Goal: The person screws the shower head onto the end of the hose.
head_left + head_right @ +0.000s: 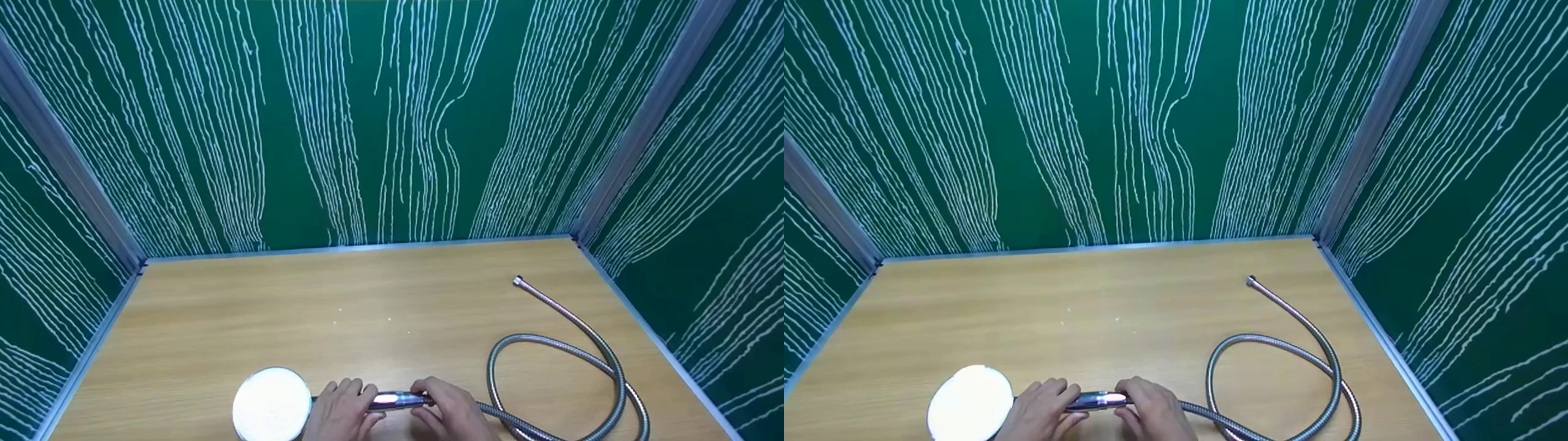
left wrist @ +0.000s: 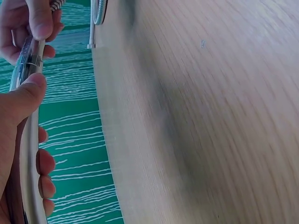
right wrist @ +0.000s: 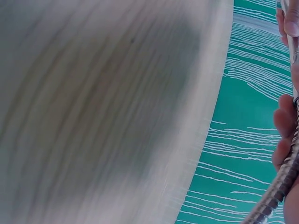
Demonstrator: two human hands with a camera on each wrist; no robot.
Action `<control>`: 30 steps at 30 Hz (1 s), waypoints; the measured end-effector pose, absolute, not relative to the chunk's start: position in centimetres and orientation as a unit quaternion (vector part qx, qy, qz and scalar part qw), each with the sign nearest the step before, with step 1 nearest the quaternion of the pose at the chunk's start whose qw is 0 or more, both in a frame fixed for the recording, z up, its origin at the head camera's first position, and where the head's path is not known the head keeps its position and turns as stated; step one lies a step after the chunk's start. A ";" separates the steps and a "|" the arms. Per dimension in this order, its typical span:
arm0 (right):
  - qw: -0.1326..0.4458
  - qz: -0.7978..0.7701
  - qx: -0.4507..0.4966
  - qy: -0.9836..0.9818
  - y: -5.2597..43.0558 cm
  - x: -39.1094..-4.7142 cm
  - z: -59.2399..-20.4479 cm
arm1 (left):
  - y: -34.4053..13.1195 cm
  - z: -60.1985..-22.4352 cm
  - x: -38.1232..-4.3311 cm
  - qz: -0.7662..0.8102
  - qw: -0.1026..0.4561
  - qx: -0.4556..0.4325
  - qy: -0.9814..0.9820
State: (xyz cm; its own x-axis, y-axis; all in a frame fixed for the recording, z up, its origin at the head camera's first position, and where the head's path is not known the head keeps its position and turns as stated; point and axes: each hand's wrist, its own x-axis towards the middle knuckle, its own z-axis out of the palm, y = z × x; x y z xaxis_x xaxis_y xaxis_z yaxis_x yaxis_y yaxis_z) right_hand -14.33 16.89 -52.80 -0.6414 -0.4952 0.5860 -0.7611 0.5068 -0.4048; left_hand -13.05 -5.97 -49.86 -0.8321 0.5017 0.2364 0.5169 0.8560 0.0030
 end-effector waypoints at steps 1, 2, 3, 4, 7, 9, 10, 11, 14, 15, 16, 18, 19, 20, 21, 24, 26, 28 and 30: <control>0.202 0.330 0.371 -0.844 16.9 -14.4 -52.8 | -6.0 -49.8 -13.1 -0.034 0.110 -0.265 -0.957; 0.203 0.330 0.371 -0.844 16.9 -14.4 -52.8 | -6.0 -49.8 -13.0 -0.036 0.105 -0.262 -0.959; 0.204 0.330 0.372 -0.843 16.9 -14.5 -52.8 | -6.0 -49.8 -13.0 -0.037 0.101 -0.261 -0.959; 0.208 0.329 0.374 -0.842 16.9 -14.5 -52.8 | -6.0 -49.7 -13.0 -0.037 0.100 -0.261 -0.960; 0.216 0.327 0.385 -0.836 16.9 -14.6 -52.9 | -6.0 -49.7 -13.0 -0.029 0.111 -0.264 -0.958; 0.223 0.325 0.391 -0.832 16.9 -14.7 -53.0 | -6.1 -49.8 -13.0 -0.024 0.120 -0.266 -0.956; 0.226 0.325 0.393 -0.830 16.8 -14.7 -53.0 | -6.1 -49.8 -13.0 -0.022 0.123 -0.267 -0.955; 0.228 0.325 0.394 -0.829 16.8 -14.6 -53.0 | -6.0 -49.8 -13.0 -0.021 0.127 -0.268 -0.955; 0.227 0.325 0.393 -0.830 16.9 -14.6 -52.9 | -6.0 -50.1 -13.0 -0.020 0.132 -0.268 -0.954; 0.223 0.327 0.392 -0.831 16.9 -14.7 -52.9 | -6.0 -50.2 -13.0 -0.022 0.135 -0.267 -0.954; 0.218 0.326 0.390 -0.833 16.9 -14.6 -52.8 | -5.9 -50.2 -13.0 -0.022 0.138 -0.266 -0.954; 0.205 0.326 0.385 -0.838 17.0 -14.6 -52.6 | -5.9 -50.4 -13.0 -0.022 0.145 -0.266 -0.953; 0.198 0.325 0.383 -0.841 17.1 -14.6 -52.6 | -5.9 -50.4 -13.0 -0.022 0.148 -0.265 -0.952; 0.192 0.324 0.381 -0.844 17.1 -14.6 -52.6 | -5.8 -50.4 -13.0 -0.020 0.152 -0.266 -0.952; 0.186 0.324 0.378 -0.847 17.1 -14.6 -52.5 | -5.8 -50.5 -13.0 -0.018 0.155 -0.266 -0.951; 0.191 0.320 0.383 -0.845 17.2 -14.7 -52.6 | -5.8 -50.6 -13.1 -0.025 0.154 -0.269 -0.950; 0.198 0.317 0.385 -0.843 17.2 -14.7 -52.7 | -5.8 -50.7 -13.2 -0.024 0.144 -0.272 -0.951; 0.193 0.319 0.380 -0.846 17.2 -14.7 -52.8 | -5.8 -50.9 -13.3 -0.024 0.134 -0.272 -0.953; 0.176 0.319 0.365 -0.857 17.2 -14.7 -53.0 | -5.8 -51.2 -13.4 -0.020 0.122 -0.272 -0.954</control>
